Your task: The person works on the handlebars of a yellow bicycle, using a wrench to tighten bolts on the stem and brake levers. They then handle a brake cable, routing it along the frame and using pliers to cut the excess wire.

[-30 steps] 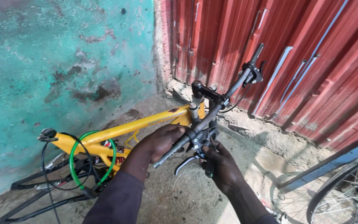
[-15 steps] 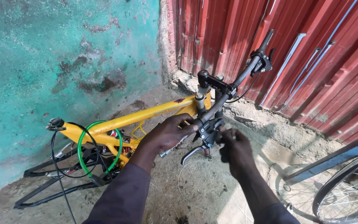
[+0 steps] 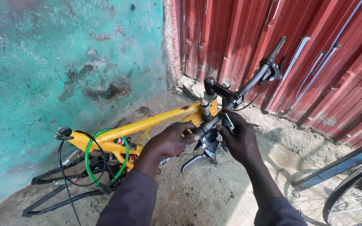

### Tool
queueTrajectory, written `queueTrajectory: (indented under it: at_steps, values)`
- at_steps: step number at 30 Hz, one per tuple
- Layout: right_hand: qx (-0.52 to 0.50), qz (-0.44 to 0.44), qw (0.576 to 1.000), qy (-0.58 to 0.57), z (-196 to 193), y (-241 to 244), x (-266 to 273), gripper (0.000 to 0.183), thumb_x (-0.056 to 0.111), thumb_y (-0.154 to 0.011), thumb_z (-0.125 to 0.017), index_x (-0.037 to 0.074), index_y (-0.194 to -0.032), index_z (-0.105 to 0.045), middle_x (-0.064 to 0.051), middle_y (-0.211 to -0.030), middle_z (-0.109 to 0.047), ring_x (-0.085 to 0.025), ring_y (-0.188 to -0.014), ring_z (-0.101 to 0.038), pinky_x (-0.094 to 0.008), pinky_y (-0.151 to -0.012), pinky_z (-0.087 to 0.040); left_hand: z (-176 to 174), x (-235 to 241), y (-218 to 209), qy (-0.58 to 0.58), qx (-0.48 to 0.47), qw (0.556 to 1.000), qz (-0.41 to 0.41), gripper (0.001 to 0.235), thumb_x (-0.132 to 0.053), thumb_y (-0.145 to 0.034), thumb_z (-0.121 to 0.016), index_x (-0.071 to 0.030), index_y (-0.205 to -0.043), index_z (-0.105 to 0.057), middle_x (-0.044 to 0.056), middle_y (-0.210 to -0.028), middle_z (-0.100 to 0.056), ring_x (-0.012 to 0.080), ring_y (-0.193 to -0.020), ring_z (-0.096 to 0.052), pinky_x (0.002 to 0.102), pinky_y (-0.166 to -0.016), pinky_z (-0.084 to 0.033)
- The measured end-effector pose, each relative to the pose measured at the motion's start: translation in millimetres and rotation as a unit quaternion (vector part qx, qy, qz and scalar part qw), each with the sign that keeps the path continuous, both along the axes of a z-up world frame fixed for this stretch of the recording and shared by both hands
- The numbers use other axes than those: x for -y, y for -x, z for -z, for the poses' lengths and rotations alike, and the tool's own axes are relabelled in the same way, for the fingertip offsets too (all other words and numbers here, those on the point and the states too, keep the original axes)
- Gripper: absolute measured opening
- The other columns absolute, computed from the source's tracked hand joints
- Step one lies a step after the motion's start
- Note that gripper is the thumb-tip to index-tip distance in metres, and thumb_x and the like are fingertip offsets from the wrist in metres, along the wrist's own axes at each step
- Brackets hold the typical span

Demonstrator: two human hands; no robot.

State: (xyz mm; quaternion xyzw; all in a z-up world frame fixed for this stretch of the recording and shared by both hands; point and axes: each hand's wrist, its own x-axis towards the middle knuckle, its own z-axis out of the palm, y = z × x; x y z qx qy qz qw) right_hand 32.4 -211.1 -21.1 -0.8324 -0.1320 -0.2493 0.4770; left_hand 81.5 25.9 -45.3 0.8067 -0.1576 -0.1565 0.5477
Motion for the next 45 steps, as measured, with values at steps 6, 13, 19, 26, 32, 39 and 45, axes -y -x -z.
queueTrajectory:
  at_steps: [6,13,19,26,32,39,45]
  values:
    - [-0.014,-0.067,0.994,0.09,-6.1,-22.7,20.6,0.036,0.033,-0.087,-0.078,0.011,-0.116,-0.076,-0.018,-0.123,-0.074,-0.049,-0.111,-0.067,-0.058,-0.093,-0.053,-24.6,3.3,17.9,-0.107,0.068,0.992,-0.001,0.03,-0.027,-0.096,-0.072,-0.005,-0.117,-0.072,0.026,-0.107,-0.065,0.0252,-0.067,-0.069,0.037,-0.053,-0.061]
    - [-0.031,-0.077,0.994,0.069,4.3,-26.3,24.9,0.038,0.028,-0.086,-0.082,0.015,-0.12,-0.074,-0.018,-0.099,-0.076,-0.044,-0.096,-0.072,-0.053,-0.085,-0.053,-52.2,16.4,41.6,-0.234,0.175,0.956,-0.001,0.054,-0.039,-0.091,-0.074,-0.006,-0.131,-0.065,0.019,-0.104,-0.063,0.0385,-0.097,-0.069,0.051,-0.081,-0.057]
    - [-0.054,-0.057,0.995,0.06,10.2,-28.4,22.2,0.038,0.033,-0.087,-0.081,0.02,-0.122,-0.074,-0.017,-0.088,-0.073,-0.04,-0.086,-0.07,-0.051,-0.081,-0.052,-41.7,19.9,44.8,-0.249,0.253,0.935,-0.016,0.043,-0.039,-0.09,-0.076,-0.01,-0.121,-0.074,0.013,-0.1,-0.064,0.034,-0.087,-0.071,0.046,-0.074,-0.061]
    - [-0.04,-0.07,0.996,0.023,5.0,-24.0,15.4,0.035,0.028,-0.086,-0.084,0.018,-0.118,-0.075,-0.018,-0.092,-0.075,-0.037,-0.081,-0.069,-0.047,-0.078,-0.052,-44.0,16.6,41.5,-0.217,0.228,0.949,-0.001,0.037,-0.038,-0.094,-0.071,-0.005,-0.11,-0.077,0.012,-0.093,-0.064,0.0335,-0.083,-0.071,0.042,-0.067,-0.057]
    - [-0.056,-0.061,0.996,0.024,8.9,-23.5,17.2,0.036,0.026,-0.086,-0.084,0.019,-0.119,-0.076,-0.017,-0.088,-0.073,-0.03,-0.077,-0.066,-0.045,-0.077,-0.05,-44.2,12.4,38.6,-0.13,0.18,0.975,0.026,0.033,-0.032,-0.097,-0.068,-0.001,-0.103,-0.077,0.02,-0.089,-0.067,0.0368,-0.082,-0.07,0.043,-0.067,-0.055]
    - [-0.058,-0.099,0.993,-0.024,5.2,-23.4,17.2,0.032,0.02,-0.087,-0.082,0.014,-0.118,-0.074,-0.013,-0.078,-0.072,-0.022,-0.057,-0.072,-0.037,-0.07,-0.057,-46.2,23.1,44.1,-0.248,0.247,0.937,-0.016,0.037,-0.035,-0.095,-0.071,-0.002,-0.108,-0.075,0.014,-0.09,-0.065,0.032,-0.082,-0.071,0.044,-0.066,-0.06]
    - [-0.05,-0.109,0.992,-0.027,6.4,-22.4,15.5,0.031,0.018,-0.089,-0.08,0.01,-0.118,-0.072,-0.015,-0.073,-0.069,-0.025,-0.053,-0.074,-0.037,-0.063,-0.059,-31.3,32.8,43.3,-0.278,0.282,0.917,-0.055,0.037,-0.037,-0.09,-0.076,-0.005,-0.109,-0.075,0.009,-0.089,-0.065,0.0316,-0.08,-0.071,0.048,-0.064,-0.061]
